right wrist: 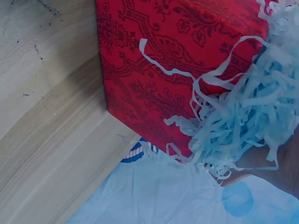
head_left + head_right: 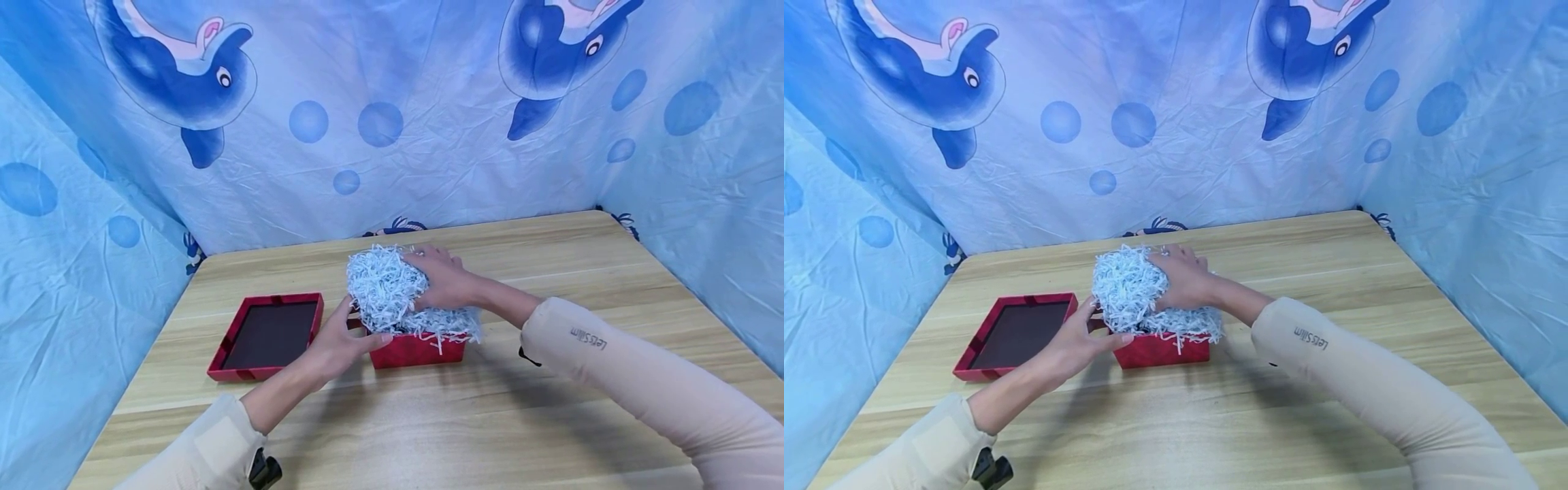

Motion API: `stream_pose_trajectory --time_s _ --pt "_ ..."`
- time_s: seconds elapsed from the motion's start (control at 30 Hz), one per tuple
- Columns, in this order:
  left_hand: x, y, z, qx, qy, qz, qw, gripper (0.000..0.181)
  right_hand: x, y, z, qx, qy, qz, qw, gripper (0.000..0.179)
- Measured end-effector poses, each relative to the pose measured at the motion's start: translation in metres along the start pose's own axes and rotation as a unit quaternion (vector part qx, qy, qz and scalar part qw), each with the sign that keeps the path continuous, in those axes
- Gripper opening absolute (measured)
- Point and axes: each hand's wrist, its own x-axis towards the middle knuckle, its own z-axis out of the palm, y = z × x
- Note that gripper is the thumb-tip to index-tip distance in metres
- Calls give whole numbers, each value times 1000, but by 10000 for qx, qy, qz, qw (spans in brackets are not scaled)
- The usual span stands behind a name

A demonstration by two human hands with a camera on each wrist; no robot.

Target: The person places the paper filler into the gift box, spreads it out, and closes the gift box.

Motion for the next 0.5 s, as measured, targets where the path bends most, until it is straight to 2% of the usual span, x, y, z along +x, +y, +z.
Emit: stream_pose_trajectory --time_s 0.13,0.33,0.4,0.5 --pt "0 0 0 -23 -40 5 10000 87 -3 2 -6 187 -129 -286 9993 97" --pt "-1 -1 -1 -61 -76 52 9999 87 -5 4 -13 546 -92 -1127 9921 90" --pt "-1 -2 -1 -46 -78 64 9999 88 -5 3 -11 413 -100 -1293 9907 82" --pt "0 -1 -1 -11 -69 55 10000 89 -7 2 -5 -143 -153 -1385 9901 74"
